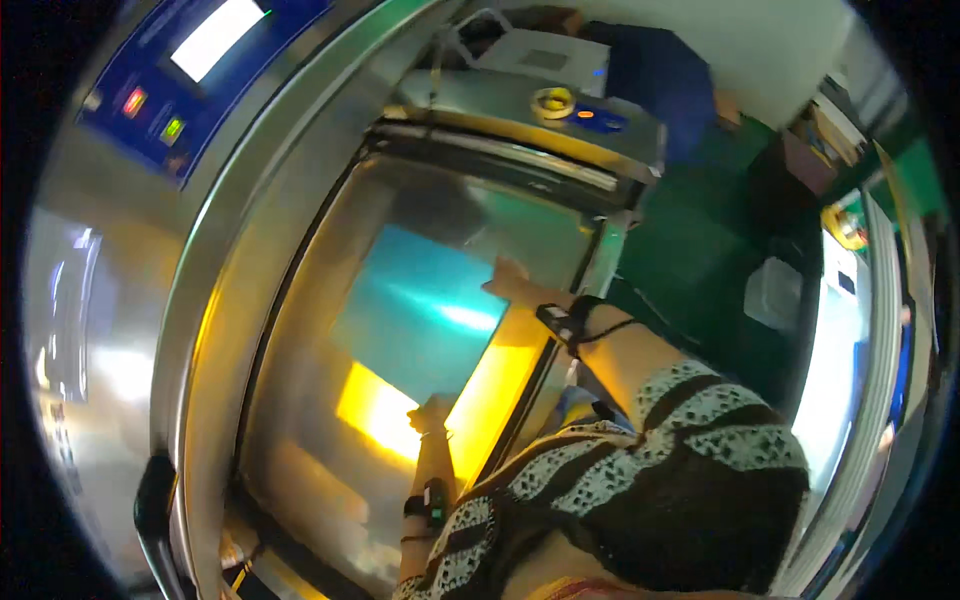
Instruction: Operating a UV LED exposure machine to process sheets, including using a squeegee to smooth the workpiece and managing the mechanical lid and cycle.
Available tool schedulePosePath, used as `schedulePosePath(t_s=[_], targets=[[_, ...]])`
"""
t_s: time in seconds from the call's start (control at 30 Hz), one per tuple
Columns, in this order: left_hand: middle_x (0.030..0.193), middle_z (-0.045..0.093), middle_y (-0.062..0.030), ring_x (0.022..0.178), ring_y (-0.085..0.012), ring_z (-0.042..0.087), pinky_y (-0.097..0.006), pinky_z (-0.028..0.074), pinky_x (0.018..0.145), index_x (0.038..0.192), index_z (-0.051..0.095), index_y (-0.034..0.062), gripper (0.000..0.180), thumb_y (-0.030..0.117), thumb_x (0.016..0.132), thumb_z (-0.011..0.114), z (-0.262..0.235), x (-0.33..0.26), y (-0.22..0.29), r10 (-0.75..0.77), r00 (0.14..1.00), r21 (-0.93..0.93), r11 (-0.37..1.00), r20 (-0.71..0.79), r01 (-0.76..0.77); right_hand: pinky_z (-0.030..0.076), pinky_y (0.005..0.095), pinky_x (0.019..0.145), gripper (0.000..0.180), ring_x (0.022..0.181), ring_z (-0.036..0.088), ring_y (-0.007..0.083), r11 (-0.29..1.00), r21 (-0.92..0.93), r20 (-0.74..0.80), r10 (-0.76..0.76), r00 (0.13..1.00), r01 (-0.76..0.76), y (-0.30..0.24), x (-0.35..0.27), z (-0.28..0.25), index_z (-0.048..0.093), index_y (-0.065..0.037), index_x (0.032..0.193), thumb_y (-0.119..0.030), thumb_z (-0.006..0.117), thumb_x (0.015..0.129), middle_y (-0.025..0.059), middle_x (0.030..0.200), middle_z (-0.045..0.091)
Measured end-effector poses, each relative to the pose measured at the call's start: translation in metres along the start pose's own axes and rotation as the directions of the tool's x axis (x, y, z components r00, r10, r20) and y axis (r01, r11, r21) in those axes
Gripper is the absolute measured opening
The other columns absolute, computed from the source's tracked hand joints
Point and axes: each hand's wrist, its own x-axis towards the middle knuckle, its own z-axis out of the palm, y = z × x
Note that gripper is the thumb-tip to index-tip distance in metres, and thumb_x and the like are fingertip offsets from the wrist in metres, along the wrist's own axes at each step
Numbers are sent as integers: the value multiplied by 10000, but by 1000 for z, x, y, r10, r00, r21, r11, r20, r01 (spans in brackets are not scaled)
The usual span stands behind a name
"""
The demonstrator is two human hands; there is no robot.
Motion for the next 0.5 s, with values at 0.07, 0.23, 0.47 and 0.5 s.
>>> schedulePosePath(t_s=[0.07, 0.23, 0.47, 0.5], targets=[[1027, 539, -213, 918, -338, 557, -409, 491, 728, 1005, 514, -28, 605, 427, 658, 707, -14, -39, 78, 223, 953, 340, 897, 204, -282, 478, 391, 744, 456, 880, 561, 334, 995, 7, 125, 95, 988, -96, 109, 29, -6, 581, -21, 1025, -363, 609, 726, 212, 1048, 543], [1011, 532, -203, 920, -324, 548, -401, 490, 732, 1022, 484, -25, 583, 393, 683, 707, -45, -19, -37, 298, 949, 51, 951, 106, -305, 469, 368, 744, 379, 877, 570, 240, 304, 634, -60, -897, 438, 711, 58, -6, -9, 569, -18, 1092, -243, 590, 787, 121, 1014, 606], [987, 522, -189, 923, -303, 536, -389, 490, 737, 1045, 441, -21, 558, 345, 718, 706, -38, 25, 19, 322, 926, -599, 788, 199, -145, 463, 369, 789, 399, 925, 567, 208, 274, 961, 143, -343, 928, -47, 114, -111, -69, 536, -11, 1141, -197, 599, 794, 110, 1081, 592], [972, 498, -169, 914, -268, 523, -356, 478, 756, 1053, 410, 4, 442, 309, 814, 624, -37, 73, 18, 459, 842, -714, 687, 284, -133, 462, 367, 794, 399, 928, 568, 207, 240, 968, 137, -282, 950, -69, 109, -120, -83, 532, -13, 1147, -187, 600, 794, 108, 1083, 591]])
